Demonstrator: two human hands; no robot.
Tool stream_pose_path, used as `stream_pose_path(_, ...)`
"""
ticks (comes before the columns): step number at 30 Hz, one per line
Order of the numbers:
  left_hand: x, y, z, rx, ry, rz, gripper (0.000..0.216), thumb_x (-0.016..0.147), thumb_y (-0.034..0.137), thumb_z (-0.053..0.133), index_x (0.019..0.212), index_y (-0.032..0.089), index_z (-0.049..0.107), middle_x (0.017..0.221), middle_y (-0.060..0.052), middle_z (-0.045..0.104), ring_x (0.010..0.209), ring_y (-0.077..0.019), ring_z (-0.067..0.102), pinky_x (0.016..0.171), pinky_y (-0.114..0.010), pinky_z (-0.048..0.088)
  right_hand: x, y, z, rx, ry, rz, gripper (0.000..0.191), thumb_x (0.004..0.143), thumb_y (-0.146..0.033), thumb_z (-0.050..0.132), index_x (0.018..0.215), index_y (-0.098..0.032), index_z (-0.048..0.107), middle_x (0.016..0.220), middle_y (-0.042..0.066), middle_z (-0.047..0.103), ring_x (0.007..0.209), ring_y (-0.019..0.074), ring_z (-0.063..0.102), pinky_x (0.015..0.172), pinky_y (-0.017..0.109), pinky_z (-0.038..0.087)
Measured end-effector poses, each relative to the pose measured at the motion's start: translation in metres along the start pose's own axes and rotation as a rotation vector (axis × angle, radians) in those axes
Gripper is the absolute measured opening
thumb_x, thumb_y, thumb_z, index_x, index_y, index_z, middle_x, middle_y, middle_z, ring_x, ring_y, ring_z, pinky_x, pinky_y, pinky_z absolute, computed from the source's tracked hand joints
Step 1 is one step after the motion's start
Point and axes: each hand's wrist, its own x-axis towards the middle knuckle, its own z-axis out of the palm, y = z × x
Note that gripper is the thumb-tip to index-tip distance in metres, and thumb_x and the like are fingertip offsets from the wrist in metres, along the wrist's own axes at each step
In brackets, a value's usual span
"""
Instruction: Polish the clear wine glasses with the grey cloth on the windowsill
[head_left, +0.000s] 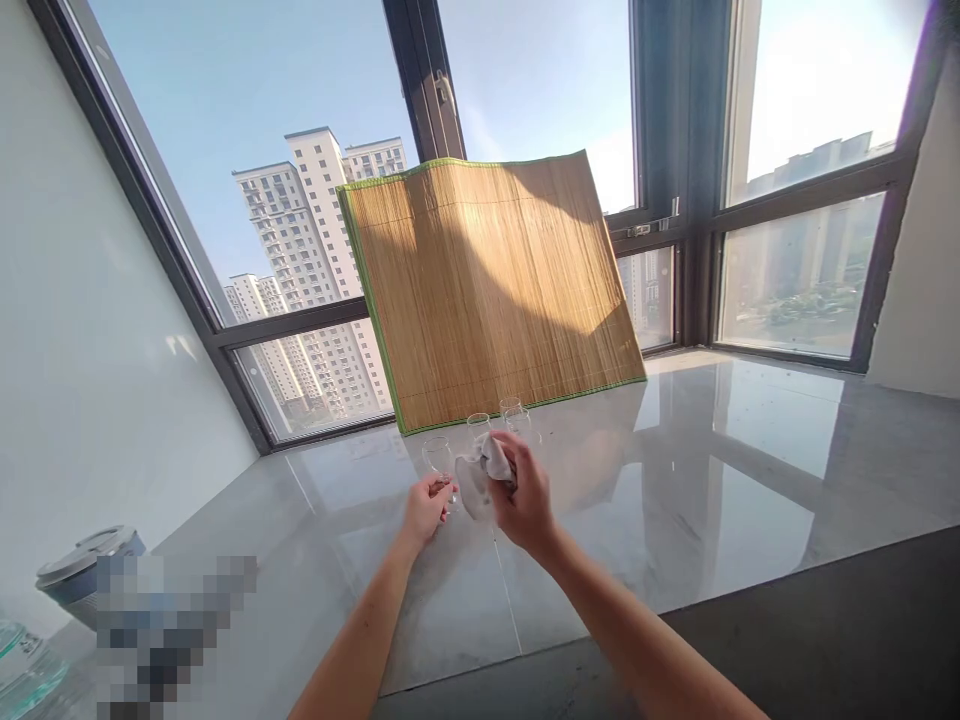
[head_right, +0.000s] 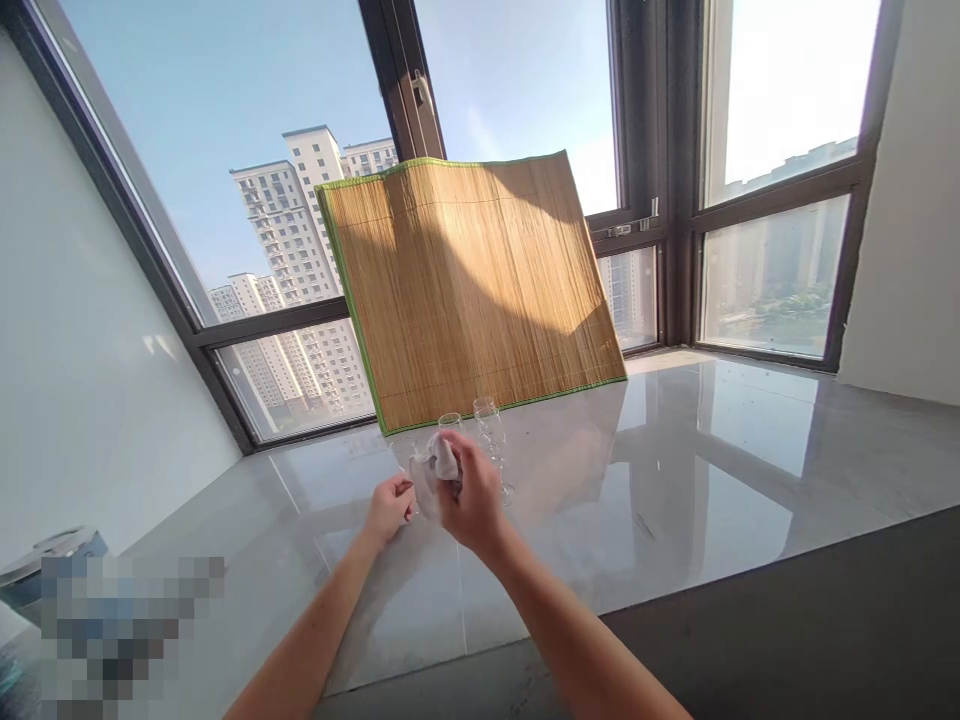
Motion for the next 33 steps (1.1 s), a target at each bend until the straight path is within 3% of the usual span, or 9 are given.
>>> stream_pose_path(3,-0.002,0.002,0.011,-0.022,-0.109,-0.054,0.036,0.071,0.040,0.069,0.096,0.014,0.065,0.081,-0.004,0.069,0.045,-0.0058,0.044,0.040,-0.020,0.039,0.033,0.023,-0.047,-0.061,0.309,0.095,0.048,0.082,-0.022,0.050,0.129,-0.025,0.039,0.099,0.004,0.063,0.080,0.0173,0.061,0.069,0.029,0.048)
stream_pose_path(5,-0.002,0.003,0.018,-0.039,-0.160,-0.075,0.039,0.069,0.042,0.072,0.095,0.014,0.066,0.085,-0.006,0.070,0.046,-0.0059,0.046,0.041,-0.021,0.041,0.053,0.055,-0.067,-0.230,0.391,0.226,0.046,0.083,-0.024,0.048,0.128,-0.024,0.039,0.103,0.006,0.062,0.089,0.0200,0.061,0.073,0.031,0.047)
stream_pose_path(11,0.000,-0.002,0.030,-0.021,-0.173,-0.071,0.054,0.069,0.035,0.072,0.118,0.014,0.062,0.079,-0.004,0.071,0.054,-0.0097,0.057,0.053,-0.024,0.050,0.042,0.148,-0.079,-0.662,-0.064,0.632,0.049,0.084,-0.019,0.042,0.132,-0.020,0.040,0.108,0.012,0.062,0.108,0.0266,0.054,0.077,0.033,0.042)
stream_pose_path(14,0.002,-0.005,0.038,0.093,-0.150,-0.050,0.054,0.073,0.033,0.066,0.124,0.015,0.060,0.064,0.001,0.066,0.057,-0.0125,0.059,0.060,-0.025,0.051,0.026,0.163,-0.072,-0.733,-0.293,0.695,0.051,0.082,-0.018,0.044,0.133,-0.020,0.041,0.100,0.012,0.063,0.112,0.0270,0.050,0.077,0.033,0.040)
stream_pose_path(16,0.005,-0.006,0.044,0.194,-0.120,-0.020,0.043,0.076,0.034,0.062,0.114,0.015,0.066,0.066,-0.001,0.067,0.059,-0.0138,0.060,0.061,-0.026,0.050,0.022,0.164,-0.068,-0.785,-0.376,0.668,0.053,0.082,-0.023,0.047,0.134,-0.019,0.040,0.106,0.013,0.061,0.116,0.0282,0.045,0.080,0.034,0.039)
stream_pose_path(20,0.011,-0.007,0.052,0.378,-0.108,0.108,0.024,0.076,0.034,0.061,0.087,0.017,0.074,0.093,-0.006,0.073,0.067,-0.0149,0.059,0.066,-0.028,0.048,0.020,0.163,-0.063,-0.904,-0.463,0.639,0.060,0.078,-0.033,0.054,0.134,-0.017,0.041,0.118,0.016,0.056,0.121,0.0329,0.039,0.093,0.044,0.033)
stream_pose_path(25,0.016,-0.004,0.054,0.457,-0.182,0.124,0.029,0.071,0.032,0.068,0.096,0.020,0.075,0.126,-0.010,0.062,0.066,-0.0130,0.056,0.068,-0.029,0.046,0.015,0.166,-0.067,-0.973,-0.498,0.604,0.055,0.076,-0.029,0.055,0.130,-0.018,0.046,0.118,0.017,0.057,0.123,0.0345,0.037,0.101,0.057,0.018)
stream_pose_path(30,0.020,0.004,0.057,0.523,-0.085,0.050,0.013,0.070,0.029,0.066,0.077,0.019,0.073,0.108,-0.007,0.068,0.074,-0.0152,0.060,0.069,-0.025,0.043,0.014,0.167,-0.080,-0.962,-0.539,0.632,0.047,0.082,-0.028,0.049,0.128,-0.019,0.046,0.117,0.016,0.058,0.119,0.0324,0.041,0.100,0.054,0.021)
stream_pose_path(33,0.028,0.003,0.038,0.590,0.008,0.005,0.011,0.071,0.028,0.065,0.064,0.019,0.067,0.095,-0.006,0.071,0.082,-0.0185,0.061,0.068,-0.024,0.040,0.013,0.167,-0.083,-0.953,-0.544,0.620,0.046,0.083,-0.025,0.047,0.128,-0.018,0.046,0.116,0.017,0.058,0.118,0.0317,0.042,0.098,0.052,0.024)
